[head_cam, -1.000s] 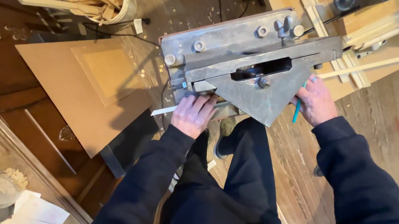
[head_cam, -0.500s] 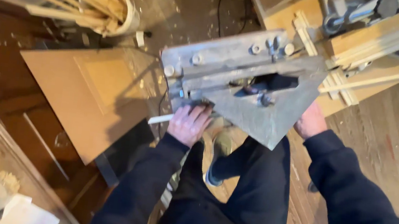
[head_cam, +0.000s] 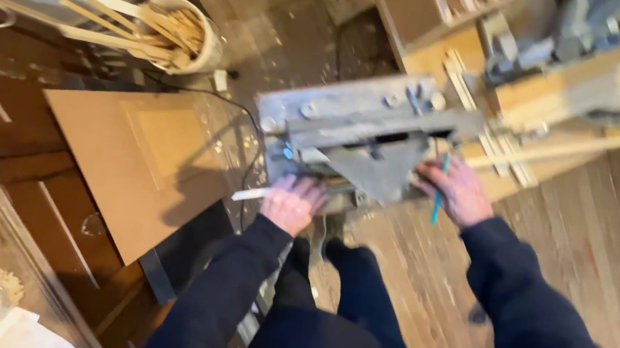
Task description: Measuring and marking wooden molding pieces for a picture frame in a workshop environment.
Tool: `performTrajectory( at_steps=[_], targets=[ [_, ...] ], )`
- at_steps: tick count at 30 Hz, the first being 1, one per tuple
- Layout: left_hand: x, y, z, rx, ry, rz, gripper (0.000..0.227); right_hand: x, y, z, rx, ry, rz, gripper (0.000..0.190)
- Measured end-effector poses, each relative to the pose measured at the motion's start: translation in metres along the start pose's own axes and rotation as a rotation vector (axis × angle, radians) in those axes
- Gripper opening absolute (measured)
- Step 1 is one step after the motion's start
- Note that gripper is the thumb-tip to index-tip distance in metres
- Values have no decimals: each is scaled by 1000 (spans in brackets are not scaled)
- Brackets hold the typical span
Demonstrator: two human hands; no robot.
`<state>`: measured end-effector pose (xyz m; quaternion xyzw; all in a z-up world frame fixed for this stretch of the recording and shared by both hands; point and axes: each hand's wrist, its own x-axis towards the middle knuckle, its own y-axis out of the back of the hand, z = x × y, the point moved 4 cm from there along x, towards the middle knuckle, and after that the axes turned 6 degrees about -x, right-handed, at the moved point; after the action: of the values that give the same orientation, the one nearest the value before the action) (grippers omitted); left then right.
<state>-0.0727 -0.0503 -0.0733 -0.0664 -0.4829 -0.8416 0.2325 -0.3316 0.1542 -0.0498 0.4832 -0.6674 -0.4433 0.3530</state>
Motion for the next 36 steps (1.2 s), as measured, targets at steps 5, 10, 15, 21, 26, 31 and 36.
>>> performTrajectory(
  at_steps=[5,10,15,21,26,31,36],
  targets=[
    [7,-3,13,-33,-67,-68,22,-6,10,-1,8,-42,-33,30],
    [20,12,23,-31,-74,-34,23,-19,-12,13,37,31,47,32],
    [17,5,19,-14,-93,-7,26,-13,4,4,27,-67,33,31],
    [14,-1,16,3,-65,-31,25,-10,33,-11,13,-22,147,31],
    [15,-1,14,-4,-53,-18,25,-20,59,-17,23,14,196,18],
    [15,5,17,1,-49,-34,26,-33,113,-30,-146,-152,447,23],
    [17,5,18,-4,-50,-27,27,-57,148,-12,-230,-361,703,27]
  ],
)
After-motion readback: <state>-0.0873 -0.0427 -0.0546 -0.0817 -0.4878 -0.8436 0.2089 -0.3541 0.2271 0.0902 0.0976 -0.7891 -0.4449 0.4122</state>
